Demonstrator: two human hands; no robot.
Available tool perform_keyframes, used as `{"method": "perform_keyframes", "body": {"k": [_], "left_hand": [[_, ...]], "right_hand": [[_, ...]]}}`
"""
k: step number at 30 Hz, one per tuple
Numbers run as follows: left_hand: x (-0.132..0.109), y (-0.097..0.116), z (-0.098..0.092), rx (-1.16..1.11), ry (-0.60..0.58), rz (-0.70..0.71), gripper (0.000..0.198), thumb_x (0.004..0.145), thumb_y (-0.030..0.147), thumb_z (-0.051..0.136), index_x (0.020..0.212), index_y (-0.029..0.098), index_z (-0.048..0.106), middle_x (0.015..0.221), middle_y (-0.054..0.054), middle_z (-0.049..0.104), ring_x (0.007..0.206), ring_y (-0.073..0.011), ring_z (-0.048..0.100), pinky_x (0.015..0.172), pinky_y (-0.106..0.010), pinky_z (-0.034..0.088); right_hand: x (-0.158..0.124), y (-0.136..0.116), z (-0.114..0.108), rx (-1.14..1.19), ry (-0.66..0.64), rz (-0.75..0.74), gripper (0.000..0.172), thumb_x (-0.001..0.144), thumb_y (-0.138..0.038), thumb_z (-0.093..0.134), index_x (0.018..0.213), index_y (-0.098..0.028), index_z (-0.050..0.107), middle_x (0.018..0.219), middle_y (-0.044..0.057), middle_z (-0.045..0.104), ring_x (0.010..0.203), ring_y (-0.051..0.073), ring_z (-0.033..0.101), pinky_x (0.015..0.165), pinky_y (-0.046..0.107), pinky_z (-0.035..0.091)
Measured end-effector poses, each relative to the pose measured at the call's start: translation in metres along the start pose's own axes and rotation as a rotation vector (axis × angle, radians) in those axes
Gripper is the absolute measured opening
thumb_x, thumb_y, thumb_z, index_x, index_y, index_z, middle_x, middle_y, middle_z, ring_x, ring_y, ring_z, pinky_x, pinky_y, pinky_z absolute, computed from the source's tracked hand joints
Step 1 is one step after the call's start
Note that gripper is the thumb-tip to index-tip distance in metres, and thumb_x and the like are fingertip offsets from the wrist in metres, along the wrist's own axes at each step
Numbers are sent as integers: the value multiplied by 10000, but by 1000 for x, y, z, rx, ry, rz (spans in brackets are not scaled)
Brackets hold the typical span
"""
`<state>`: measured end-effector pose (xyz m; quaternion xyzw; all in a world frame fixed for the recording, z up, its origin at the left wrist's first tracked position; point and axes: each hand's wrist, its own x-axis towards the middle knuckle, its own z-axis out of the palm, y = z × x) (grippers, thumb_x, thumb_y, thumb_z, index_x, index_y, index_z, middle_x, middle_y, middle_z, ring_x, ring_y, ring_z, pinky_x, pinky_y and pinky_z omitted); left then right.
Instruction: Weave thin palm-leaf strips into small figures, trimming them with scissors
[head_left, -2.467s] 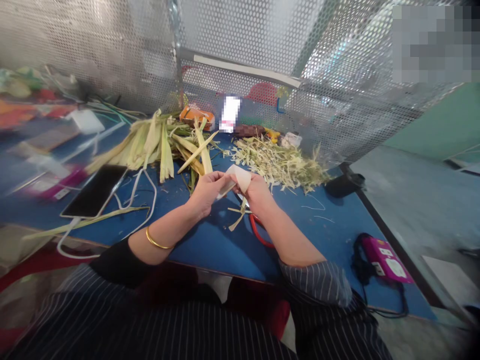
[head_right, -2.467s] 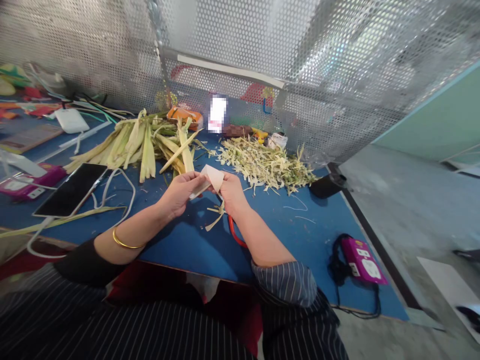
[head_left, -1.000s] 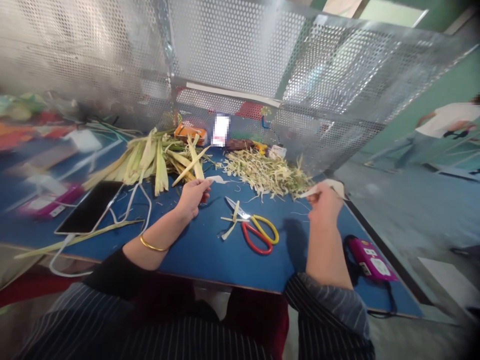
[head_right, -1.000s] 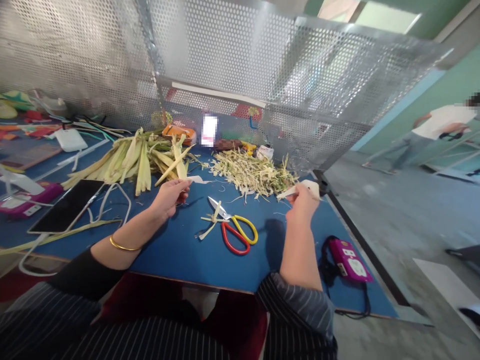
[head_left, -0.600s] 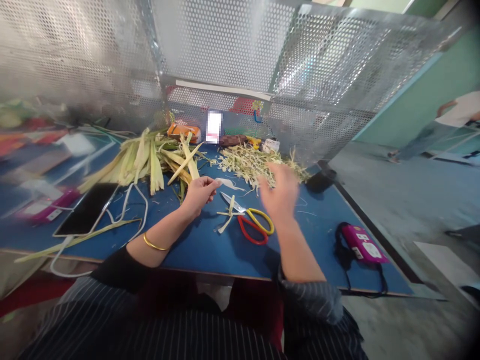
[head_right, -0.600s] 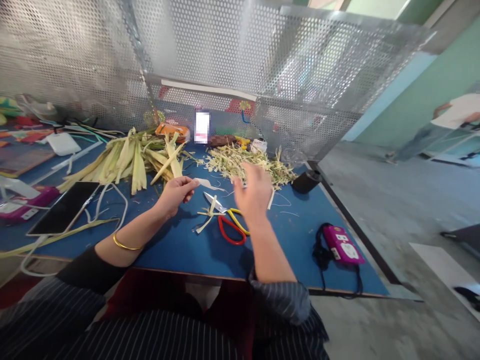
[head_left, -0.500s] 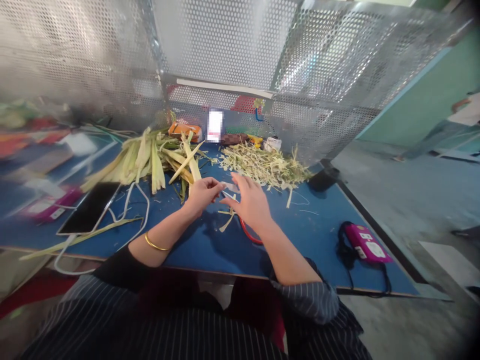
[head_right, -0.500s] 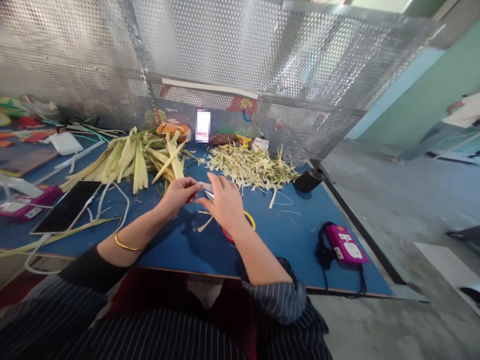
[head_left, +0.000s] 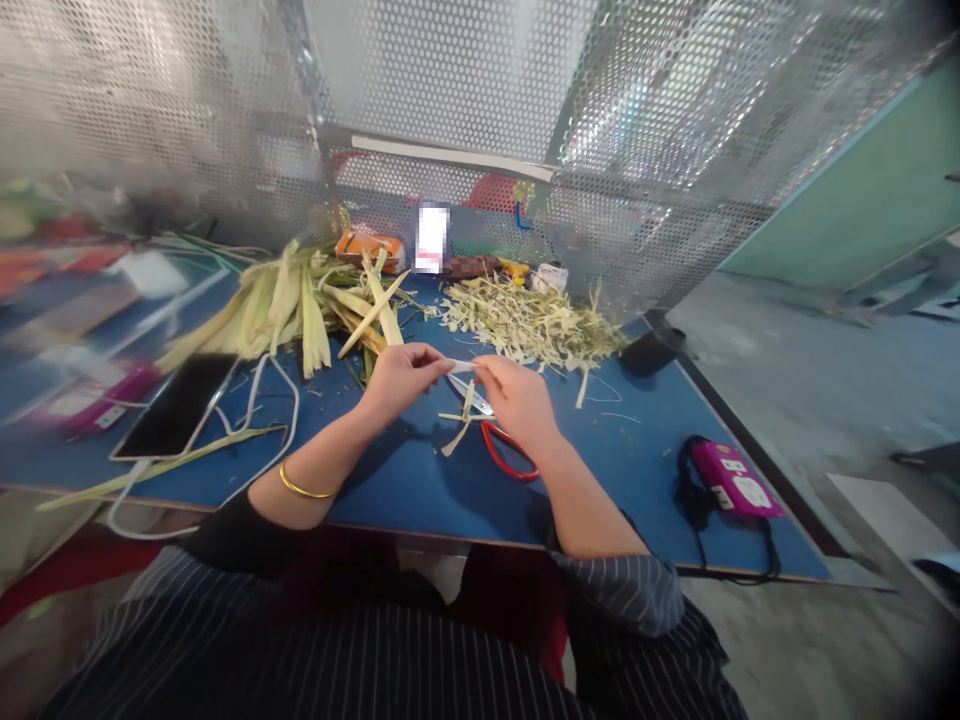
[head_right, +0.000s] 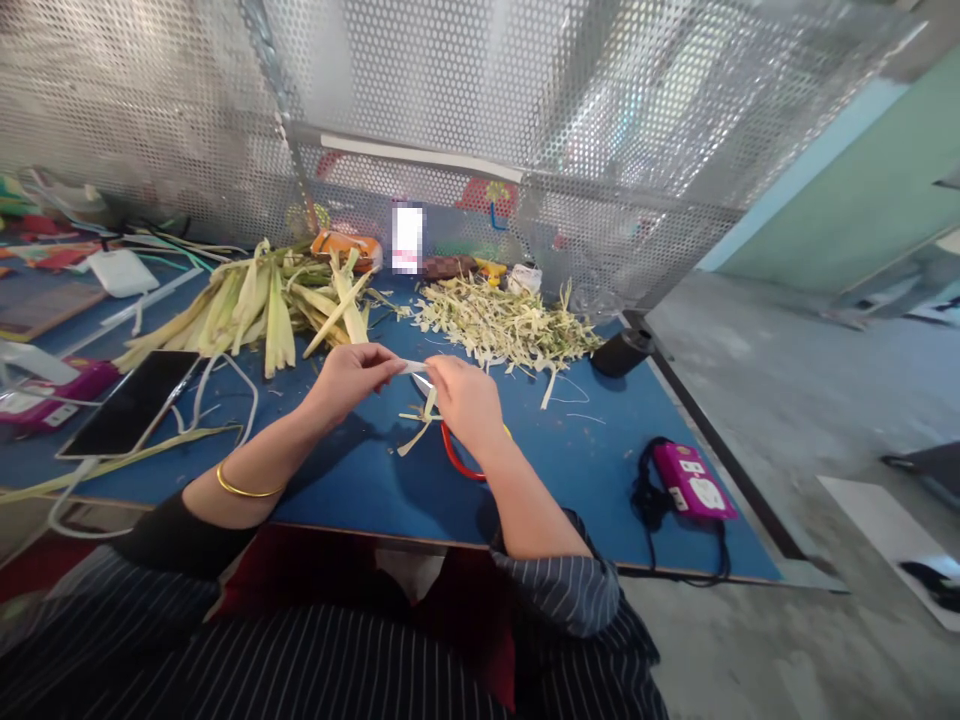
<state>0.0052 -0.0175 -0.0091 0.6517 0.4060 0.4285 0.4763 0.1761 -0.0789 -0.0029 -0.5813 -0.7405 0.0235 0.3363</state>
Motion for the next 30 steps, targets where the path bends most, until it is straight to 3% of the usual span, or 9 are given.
{"method": "perform_keyframes", "body": {"k": [3,7,10,14,17,21,23,30], "left_hand": [[2,3,-6,-80,-11,-34,169,678,316,690,626,160,653,516,1,536,449,-73,431,444,-203,311],[3,5,-7,-276,16,-115,183,676,318,704,645,148,646,562,-14,576,464,-62,456,445,-192,324],[5,1,-7,-436,109,-198,218,651,335,729,693,138,644,627,-18,613,490,-56,491,466,-179,365],[9,-5,-7,-535,292,-183,256,659,368,715,734,136,638,659,-10,626,505,-58,523,499,-183,416],[6,-4,-2,-571,286,-210,330,699,454,663,768,133,636,659,-14,626,507,-70,544,504,-197,433],[-3,0,11,-561,26,-241,364,678,438,700,859,128,640,776,-50,661,629,-98,610,590,-217,478],[-6,0,15,-558,-32,-205,350,668,391,723,887,131,637,834,-61,669,708,-116,631,639,-226,490],[-5,0,13,-629,107,-267,196,700,251,699,825,112,640,727,-39,664,589,-87,608,574,-207,497]], "right_hand": [[0,4,-10,142,0,139,273,894,-335,418,762,-204,619,581,-15,551,539,118,481,568,248,339],[0,5,-12,455,27,304,269,856,-349,467,694,-190,613,500,-45,452,449,87,371,500,240,289],[-1,4,-8,639,71,386,262,840,-358,485,698,-185,620,488,-53,417,425,75,321,463,237,255],[-2,3,-1,704,224,433,262,827,-378,499,694,-186,618,504,-48,437,405,72,307,430,241,225],[-3,1,3,609,312,419,291,841,-400,476,692,-192,615,526,-37,482,410,81,350,446,244,268],[-6,-7,7,364,307,340,299,867,-393,437,734,-206,628,546,-20,541,488,114,465,536,248,344],[-9,-12,11,176,286,269,291,883,-370,415,759,-212,625,568,-8,566,533,127,497,568,251,340],[-20,-19,25,-397,223,-72,284,910,-302,373,749,-197,582,662,46,588,604,148,500,600,293,281]]}}
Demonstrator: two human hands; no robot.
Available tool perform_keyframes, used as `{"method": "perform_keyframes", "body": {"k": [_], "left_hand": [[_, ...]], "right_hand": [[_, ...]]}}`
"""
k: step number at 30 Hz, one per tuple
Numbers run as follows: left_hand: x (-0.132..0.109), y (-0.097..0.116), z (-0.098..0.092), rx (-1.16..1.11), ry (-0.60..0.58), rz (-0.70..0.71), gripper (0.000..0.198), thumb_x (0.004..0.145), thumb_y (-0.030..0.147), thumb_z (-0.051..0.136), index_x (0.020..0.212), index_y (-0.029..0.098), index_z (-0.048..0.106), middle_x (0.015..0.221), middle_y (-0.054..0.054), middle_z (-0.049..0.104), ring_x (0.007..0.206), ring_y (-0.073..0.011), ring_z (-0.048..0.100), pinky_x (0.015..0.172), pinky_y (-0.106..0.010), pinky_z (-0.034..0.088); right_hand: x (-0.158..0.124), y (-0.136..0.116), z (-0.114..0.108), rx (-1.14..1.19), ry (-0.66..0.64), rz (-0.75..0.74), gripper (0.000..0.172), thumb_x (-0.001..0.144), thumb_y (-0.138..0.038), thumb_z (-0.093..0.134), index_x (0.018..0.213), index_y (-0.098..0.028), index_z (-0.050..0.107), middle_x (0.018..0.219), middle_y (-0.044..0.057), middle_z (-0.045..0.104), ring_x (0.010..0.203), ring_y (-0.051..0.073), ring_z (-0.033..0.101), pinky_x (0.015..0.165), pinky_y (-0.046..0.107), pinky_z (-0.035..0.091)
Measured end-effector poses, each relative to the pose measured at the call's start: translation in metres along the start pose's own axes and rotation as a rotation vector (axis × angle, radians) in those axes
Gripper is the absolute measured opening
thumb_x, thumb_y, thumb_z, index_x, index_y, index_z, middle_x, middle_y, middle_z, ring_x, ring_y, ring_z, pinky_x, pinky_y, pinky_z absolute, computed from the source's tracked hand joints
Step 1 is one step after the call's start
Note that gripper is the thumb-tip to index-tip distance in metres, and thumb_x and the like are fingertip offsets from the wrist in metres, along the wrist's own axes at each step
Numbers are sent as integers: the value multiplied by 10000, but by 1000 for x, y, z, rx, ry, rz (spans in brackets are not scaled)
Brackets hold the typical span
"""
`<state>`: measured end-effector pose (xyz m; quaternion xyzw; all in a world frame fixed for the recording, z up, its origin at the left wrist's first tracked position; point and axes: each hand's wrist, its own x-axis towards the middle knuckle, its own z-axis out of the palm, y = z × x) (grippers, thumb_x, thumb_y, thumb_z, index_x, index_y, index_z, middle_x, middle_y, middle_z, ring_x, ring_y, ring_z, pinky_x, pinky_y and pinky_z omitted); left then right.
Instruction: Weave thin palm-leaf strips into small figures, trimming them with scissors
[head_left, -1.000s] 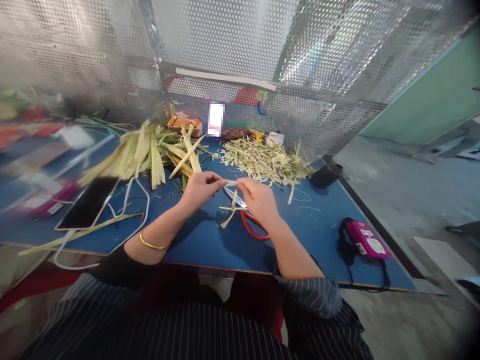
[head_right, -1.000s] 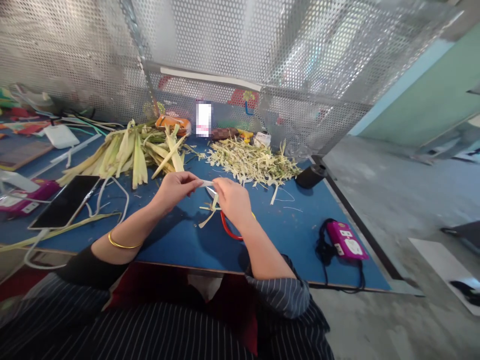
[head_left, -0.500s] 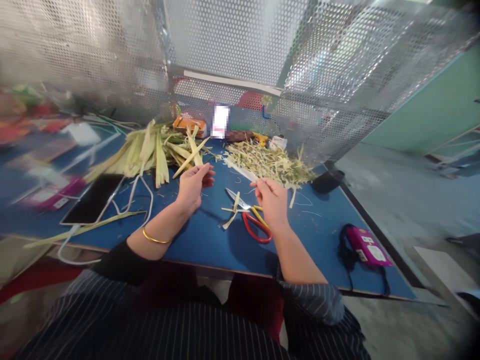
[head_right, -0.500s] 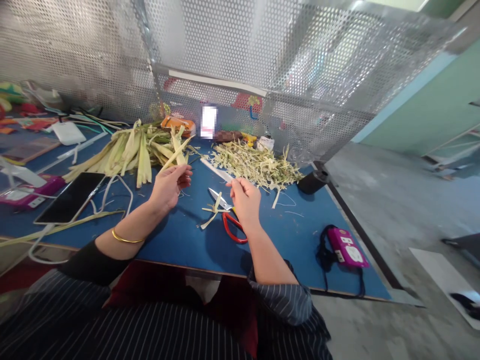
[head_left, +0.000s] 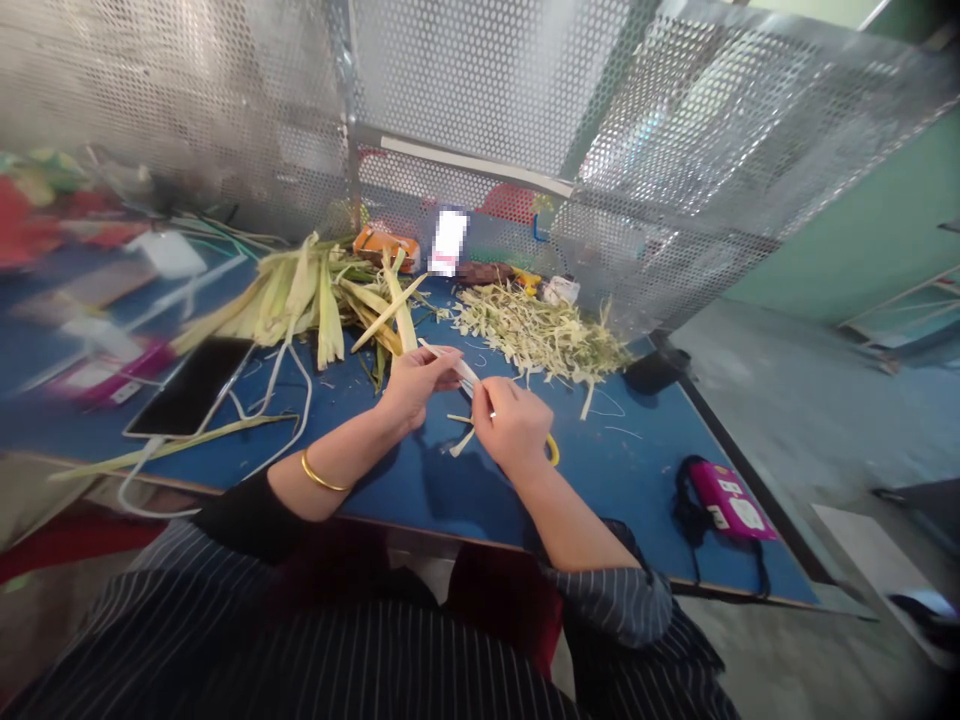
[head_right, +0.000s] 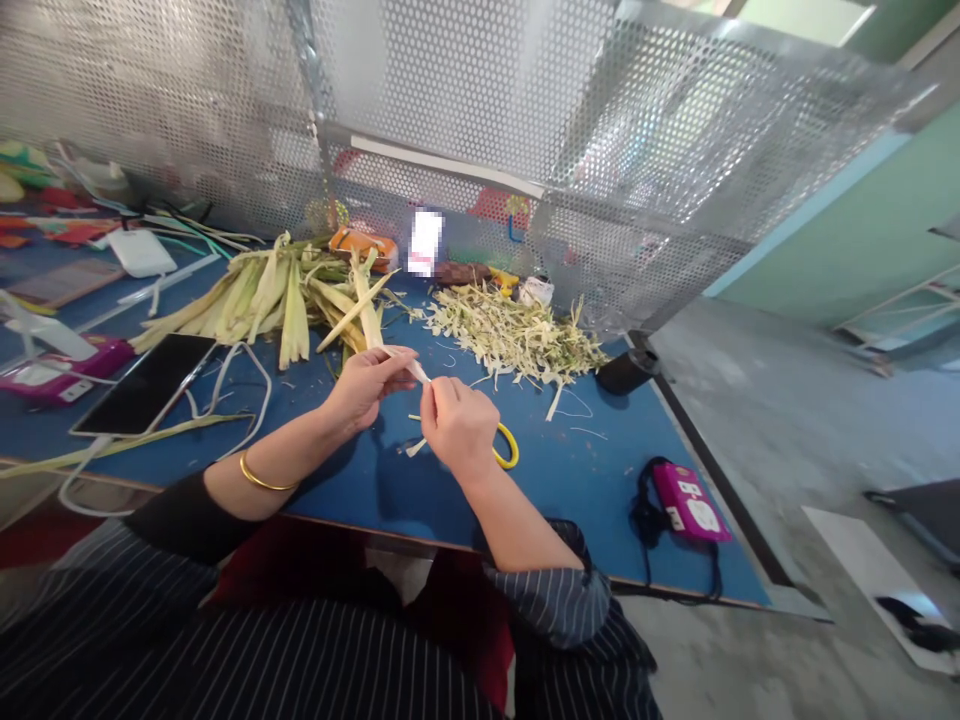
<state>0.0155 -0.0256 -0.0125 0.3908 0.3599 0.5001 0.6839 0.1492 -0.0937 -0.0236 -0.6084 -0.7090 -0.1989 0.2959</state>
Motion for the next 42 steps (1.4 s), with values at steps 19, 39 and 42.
{"method": "perform_keyframes", "body": {"k": [19,39,42], "left_hand": [[10,13,-10,141,53,0,116,759,233,630,779,123,665,712,-29,624,474,-57,522,487,-216,447],[30,1,-24,293,-36,54,247,685,368,680,710,126,636,586,21,481,378,-6,242,389,-219,80],[31,-1,-24,283,-45,71,256,668,369,680,711,120,633,569,33,462,379,-11,243,388,-217,85]], "right_hand": [[-38,46,-30,-112,-678,208,359,751,-224,545,1101,-145,525,980,112,606,895,230,586,727,287,397],[-20,101,-49,668,-538,506,597,683,-427,652,1211,-205,486,908,37,633,786,182,603,754,323,481],[-11,84,-45,783,-642,408,598,672,-399,673,1206,-221,468,874,9,588,755,158,572,735,307,476]]}}
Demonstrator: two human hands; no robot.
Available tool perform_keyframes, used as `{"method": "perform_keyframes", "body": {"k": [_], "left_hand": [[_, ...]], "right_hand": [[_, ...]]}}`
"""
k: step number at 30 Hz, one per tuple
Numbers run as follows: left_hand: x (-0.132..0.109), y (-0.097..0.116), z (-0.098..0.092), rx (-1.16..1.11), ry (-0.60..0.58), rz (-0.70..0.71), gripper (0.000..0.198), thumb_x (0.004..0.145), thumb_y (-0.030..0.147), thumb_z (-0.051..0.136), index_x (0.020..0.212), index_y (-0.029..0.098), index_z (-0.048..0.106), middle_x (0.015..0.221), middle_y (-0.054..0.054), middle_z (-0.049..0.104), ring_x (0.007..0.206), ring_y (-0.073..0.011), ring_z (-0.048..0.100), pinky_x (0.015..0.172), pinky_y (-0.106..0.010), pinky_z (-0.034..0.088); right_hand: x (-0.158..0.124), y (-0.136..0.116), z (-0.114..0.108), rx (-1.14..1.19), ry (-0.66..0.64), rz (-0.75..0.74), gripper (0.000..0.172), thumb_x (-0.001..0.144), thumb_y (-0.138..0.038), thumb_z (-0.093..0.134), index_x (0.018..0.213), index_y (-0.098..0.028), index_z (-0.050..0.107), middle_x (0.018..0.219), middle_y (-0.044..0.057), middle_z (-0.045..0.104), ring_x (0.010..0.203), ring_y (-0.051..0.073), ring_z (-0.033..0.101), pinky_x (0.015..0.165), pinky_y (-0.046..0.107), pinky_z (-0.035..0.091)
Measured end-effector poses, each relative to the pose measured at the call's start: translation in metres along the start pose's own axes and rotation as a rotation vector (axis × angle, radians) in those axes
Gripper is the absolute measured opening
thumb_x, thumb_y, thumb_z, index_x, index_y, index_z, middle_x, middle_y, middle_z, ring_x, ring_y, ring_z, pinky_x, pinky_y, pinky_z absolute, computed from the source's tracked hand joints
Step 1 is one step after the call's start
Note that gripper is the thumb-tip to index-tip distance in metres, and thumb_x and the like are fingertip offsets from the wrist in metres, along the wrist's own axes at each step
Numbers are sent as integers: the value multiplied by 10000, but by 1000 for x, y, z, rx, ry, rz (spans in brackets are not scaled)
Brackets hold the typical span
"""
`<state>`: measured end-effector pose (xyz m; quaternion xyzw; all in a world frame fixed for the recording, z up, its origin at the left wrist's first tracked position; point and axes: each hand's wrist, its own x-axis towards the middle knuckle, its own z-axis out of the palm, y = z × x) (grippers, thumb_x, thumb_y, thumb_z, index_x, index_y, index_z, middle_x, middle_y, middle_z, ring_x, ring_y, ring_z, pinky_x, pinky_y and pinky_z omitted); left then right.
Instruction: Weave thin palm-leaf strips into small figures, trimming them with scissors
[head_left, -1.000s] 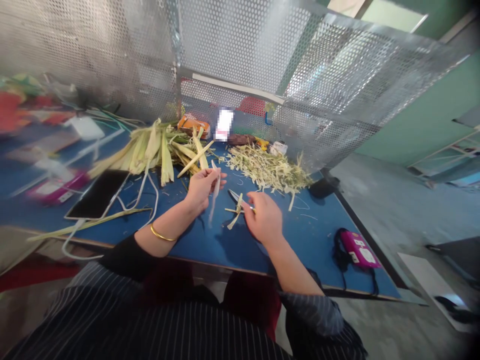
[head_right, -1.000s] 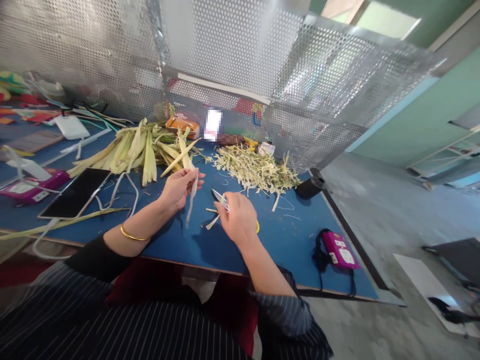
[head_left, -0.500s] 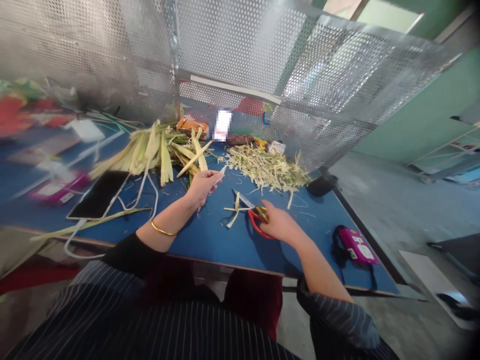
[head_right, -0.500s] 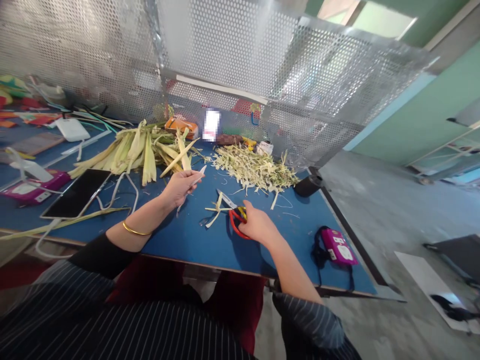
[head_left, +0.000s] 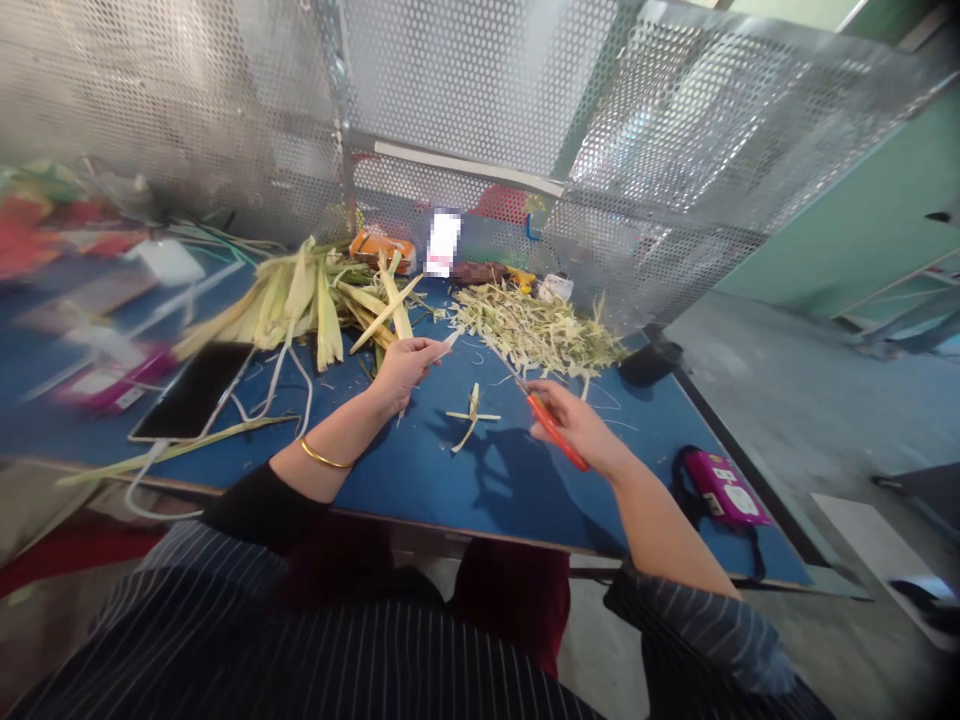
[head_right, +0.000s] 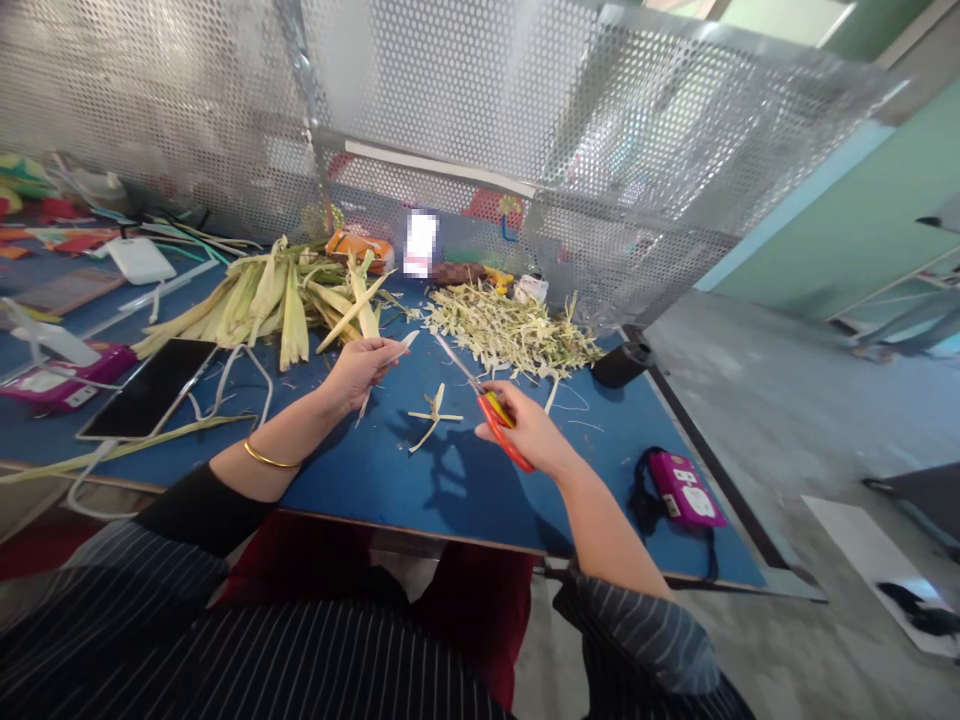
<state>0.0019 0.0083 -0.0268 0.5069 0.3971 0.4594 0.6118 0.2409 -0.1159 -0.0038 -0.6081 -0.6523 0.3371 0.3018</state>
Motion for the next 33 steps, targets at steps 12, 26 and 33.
{"method": "perform_keyframes", "body": {"k": [12,26,33], "left_hand": [[4,-2,1,86,-37,76,267,659,389,679,703,127,649,547,41,483,418,-27,275,417,-207,174],[-3,4,-2,-8,-23,-27,301,657,417,701,783,148,651,777,-41,652,599,-82,568,488,-181,384],[-20,19,8,72,-55,154,226,665,342,716,777,150,675,603,1,565,509,-68,449,455,-205,321]], "right_hand": [[36,-24,23,-183,-1,-92,495,686,-507,654,1081,-212,612,852,18,665,714,159,582,659,272,443],[54,16,13,-974,197,116,370,809,-437,514,1098,-221,598,950,110,662,830,228,620,667,290,423],[49,-15,21,-689,284,-101,316,792,-399,567,1010,-180,632,1040,139,620,957,255,589,824,367,431]]}}
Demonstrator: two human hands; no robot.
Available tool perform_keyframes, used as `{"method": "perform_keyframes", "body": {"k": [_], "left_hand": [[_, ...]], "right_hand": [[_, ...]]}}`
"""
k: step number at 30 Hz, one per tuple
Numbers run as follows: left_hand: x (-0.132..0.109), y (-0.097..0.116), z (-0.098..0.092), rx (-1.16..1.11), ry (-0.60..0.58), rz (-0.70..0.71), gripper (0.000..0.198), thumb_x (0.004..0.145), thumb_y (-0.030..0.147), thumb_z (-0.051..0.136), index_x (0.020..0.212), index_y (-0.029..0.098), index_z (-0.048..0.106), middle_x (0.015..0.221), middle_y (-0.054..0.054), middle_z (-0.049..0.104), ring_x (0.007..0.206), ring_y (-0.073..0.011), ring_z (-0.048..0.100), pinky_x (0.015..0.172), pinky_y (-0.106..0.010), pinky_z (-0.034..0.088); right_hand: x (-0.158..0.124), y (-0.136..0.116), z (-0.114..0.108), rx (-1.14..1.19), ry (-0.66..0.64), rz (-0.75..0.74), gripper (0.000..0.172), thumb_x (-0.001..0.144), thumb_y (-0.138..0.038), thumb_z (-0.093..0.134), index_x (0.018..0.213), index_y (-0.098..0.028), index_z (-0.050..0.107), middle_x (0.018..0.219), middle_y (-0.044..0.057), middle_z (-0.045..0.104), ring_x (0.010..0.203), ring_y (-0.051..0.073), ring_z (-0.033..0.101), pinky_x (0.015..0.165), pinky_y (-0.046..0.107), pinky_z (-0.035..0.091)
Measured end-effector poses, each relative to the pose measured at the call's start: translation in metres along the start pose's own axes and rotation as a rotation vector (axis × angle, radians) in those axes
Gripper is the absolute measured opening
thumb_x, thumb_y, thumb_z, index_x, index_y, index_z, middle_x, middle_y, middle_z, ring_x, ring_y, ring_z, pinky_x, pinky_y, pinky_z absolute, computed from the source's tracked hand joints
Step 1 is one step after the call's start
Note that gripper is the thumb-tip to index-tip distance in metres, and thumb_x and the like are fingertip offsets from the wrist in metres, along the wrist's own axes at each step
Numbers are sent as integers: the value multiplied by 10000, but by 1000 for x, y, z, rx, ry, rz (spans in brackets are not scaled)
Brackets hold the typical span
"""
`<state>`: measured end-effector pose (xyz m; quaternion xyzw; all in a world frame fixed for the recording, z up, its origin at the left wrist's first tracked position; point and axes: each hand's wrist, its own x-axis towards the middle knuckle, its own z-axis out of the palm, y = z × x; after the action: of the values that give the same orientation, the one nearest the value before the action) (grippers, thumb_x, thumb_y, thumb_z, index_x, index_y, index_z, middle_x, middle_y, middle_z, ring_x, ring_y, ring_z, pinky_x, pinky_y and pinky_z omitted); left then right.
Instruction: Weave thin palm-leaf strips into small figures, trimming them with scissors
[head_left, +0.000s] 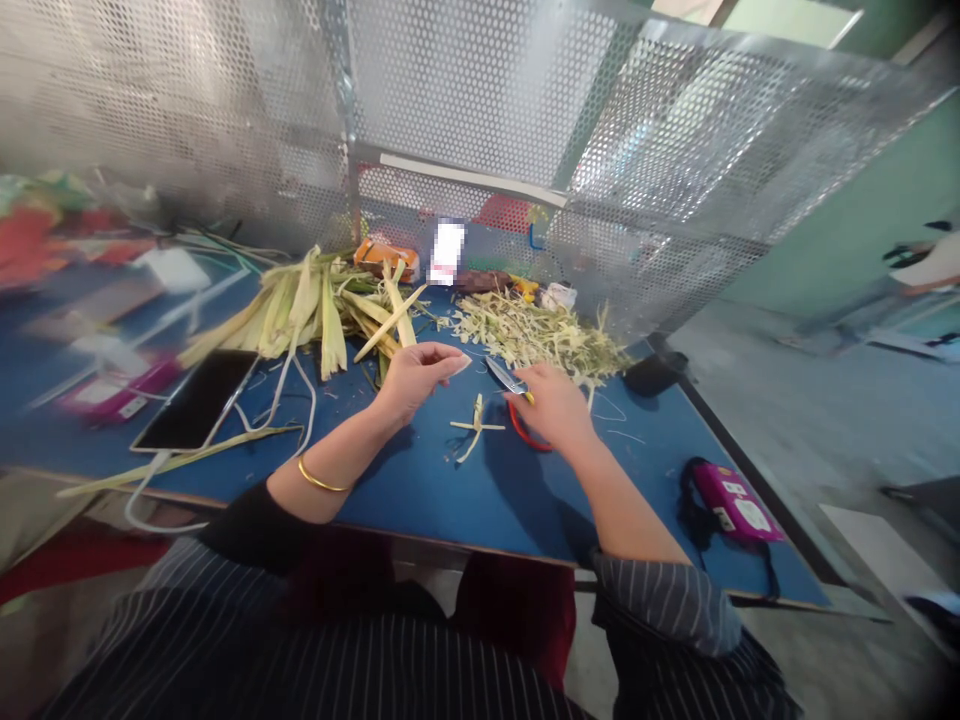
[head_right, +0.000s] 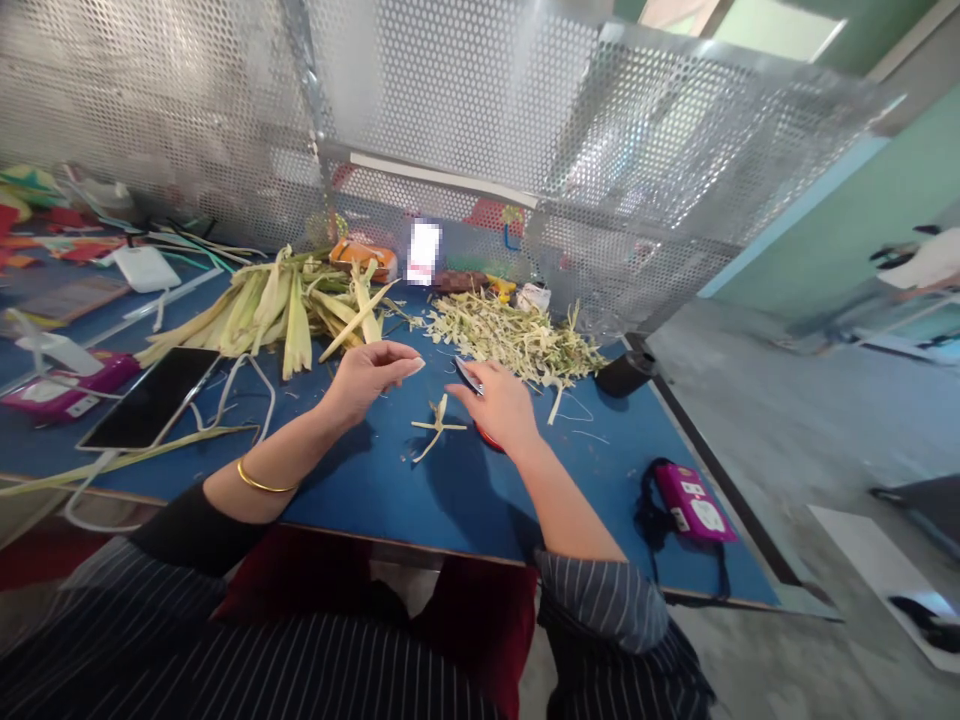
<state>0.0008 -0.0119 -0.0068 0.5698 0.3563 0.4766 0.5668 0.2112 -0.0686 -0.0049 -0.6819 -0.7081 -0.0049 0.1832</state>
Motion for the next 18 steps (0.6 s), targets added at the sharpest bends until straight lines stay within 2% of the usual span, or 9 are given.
{"method": "perform_keyframes", "body": {"k": [2,4,6,8,10,12,15,18], "left_hand": [[-3,2,2,34,-19,68,234,664,320,718,817,150,668,633,-4,581,531,-75,463,499,-213,359],[-3,2,2,82,-32,133,254,671,317,710,856,149,662,646,-5,584,553,-82,473,541,-221,381],[-1,-1,1,146,-16,172,269,677,322,699,880,150,661,643,-3,577,559,-88,473,549,-223,377],[2,-4,-2,217,-4,181,288,661,320,703,895,155,669,667,-11,591,581,-97,488,557,-223,376],[5,-8,-6,283,-21,169,289,648,319,703,891,163,683,696,-24,614,600,-107,501,564,-223,377],[8,-12,-8,362,-58,140,214,671,322,673,820,170,698,663,-25,615,564,-106,485,534,-224,356],[10,-17,-11,479,-66,93,174,707,323,620,640,176,683,538,-10,567,466,-94,421,466,-235,288],[10,-20,-11,530,-43,66,176,698,324,618,620,179,679,513,-4,555,448,-96,411,450,-238,264]], "right_hand": [[8,-23,-4,434,-4,8,381,794,-469,557,1054,-194,602,946,84,657,854,196,621,777,330,467],[17,-43,-4,779,-83,32,354,784,-494,556,940,-181,612,823,51,667,722,159,631,687,299,489],[25,-57,0,949,-121,84,305,734,-465,619,810,-169,608,666,14,634,612,132,607,621,274,484],[29,-61,5,1056,-151,136,269,697,-424,655,733,-166,590,599,-11,600,556,114,583,588,260,478],[31,-56,11,1115,-139,170,241,689,-396,654,712,-167,581,591,-20,590,544,108,574,575,251,474],[30,-46,16,1104,-70,179,216,705,-380,633,718,-171,580,586,-23,582,548,110,572,574,246,469],[29,-30,22,975,45,164,209,759,-390,573,736,-182,575,593,-17,581,569,120,574,601,256,466],[29,-22,30,804,85,102,205,777,-394,555,783,-190,576,696,10,628,647,138,592,654,274,469]]}}
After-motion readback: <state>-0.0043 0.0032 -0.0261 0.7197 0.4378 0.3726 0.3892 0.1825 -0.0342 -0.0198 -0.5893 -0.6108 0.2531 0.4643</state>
